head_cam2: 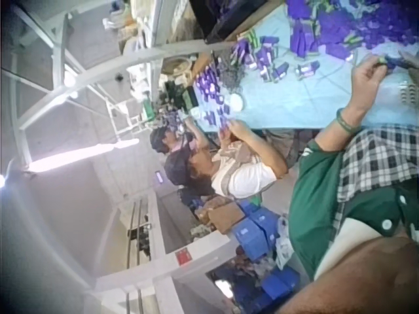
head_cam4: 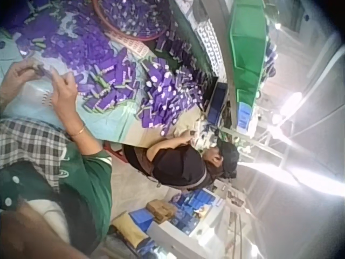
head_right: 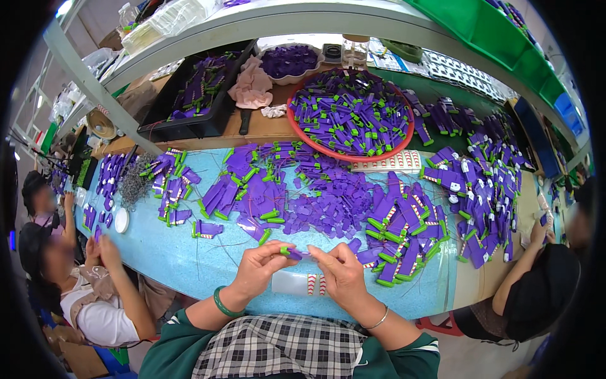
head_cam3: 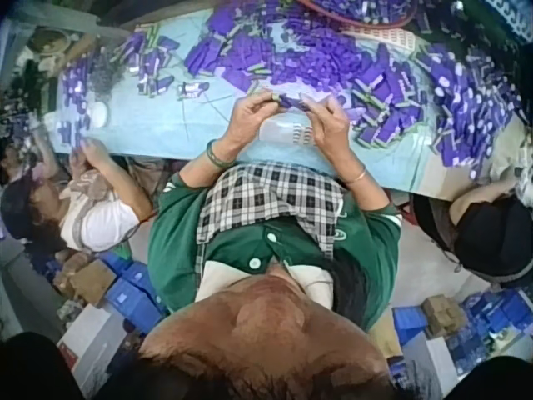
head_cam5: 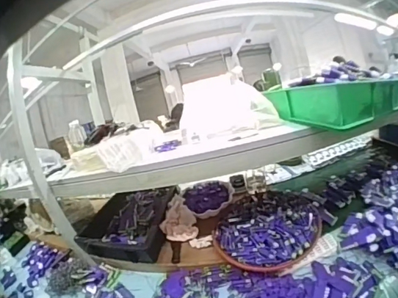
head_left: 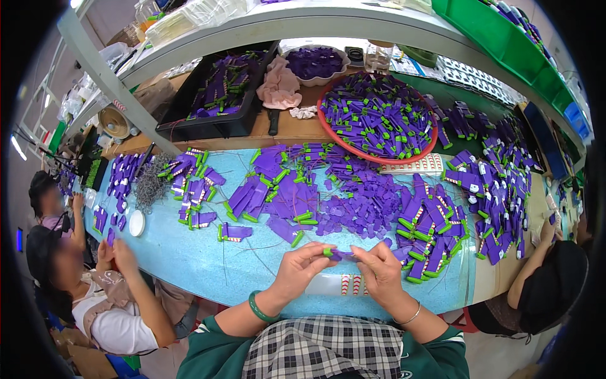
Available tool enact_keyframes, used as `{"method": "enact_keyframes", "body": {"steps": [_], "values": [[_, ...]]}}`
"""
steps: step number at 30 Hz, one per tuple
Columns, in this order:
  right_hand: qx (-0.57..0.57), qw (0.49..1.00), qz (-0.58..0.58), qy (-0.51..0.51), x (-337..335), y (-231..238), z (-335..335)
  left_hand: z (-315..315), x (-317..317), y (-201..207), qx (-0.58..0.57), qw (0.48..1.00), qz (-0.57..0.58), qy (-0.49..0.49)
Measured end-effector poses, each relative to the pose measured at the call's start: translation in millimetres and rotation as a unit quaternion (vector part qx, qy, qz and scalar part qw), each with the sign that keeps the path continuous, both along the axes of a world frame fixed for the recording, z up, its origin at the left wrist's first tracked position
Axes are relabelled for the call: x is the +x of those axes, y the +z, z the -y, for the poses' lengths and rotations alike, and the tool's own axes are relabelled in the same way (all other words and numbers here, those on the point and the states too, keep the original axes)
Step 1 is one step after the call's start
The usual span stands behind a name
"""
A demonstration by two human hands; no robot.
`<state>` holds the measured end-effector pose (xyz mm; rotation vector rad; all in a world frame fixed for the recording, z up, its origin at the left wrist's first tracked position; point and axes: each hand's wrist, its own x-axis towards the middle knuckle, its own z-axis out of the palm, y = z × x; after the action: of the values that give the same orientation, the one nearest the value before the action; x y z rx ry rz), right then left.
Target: The person assembles small purple and green plastic components by hand at a factory workstation. They repeatedly pick up a purple piece, insert a green piece, and place the finished unit on the table. The task involves repetitive manual assembly of identical parts.
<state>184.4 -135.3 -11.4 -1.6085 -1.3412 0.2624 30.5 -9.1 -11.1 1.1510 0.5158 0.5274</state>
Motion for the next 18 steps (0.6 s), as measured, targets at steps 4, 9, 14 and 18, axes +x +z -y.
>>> {"method": "enact_keyframes", "body": {"steps": [4, 9, 14, 18], "values": [[-0.128, 0.985, -0.020, 0.111, 13, 10, 10, 1, -14, -21, -0.038, 0.996, -0.060, -0.062], [-0.202, 0.957, -0.062, 0.199, 12, 8, 11, 16, -14, -21, 0.027, 0.978, -0.136, -0.158], [-0.083, 0.897, -0.390, 0.192, -10, 6, 6, 6, -15, -5, -0.113, 0.988, -0.036, -0.099], [-0.056, 0.915, -0.313, 0.249, 6, 4, 2, -13, -22, 13, 0.181, 0.961, 0.010, -0.207]]}}
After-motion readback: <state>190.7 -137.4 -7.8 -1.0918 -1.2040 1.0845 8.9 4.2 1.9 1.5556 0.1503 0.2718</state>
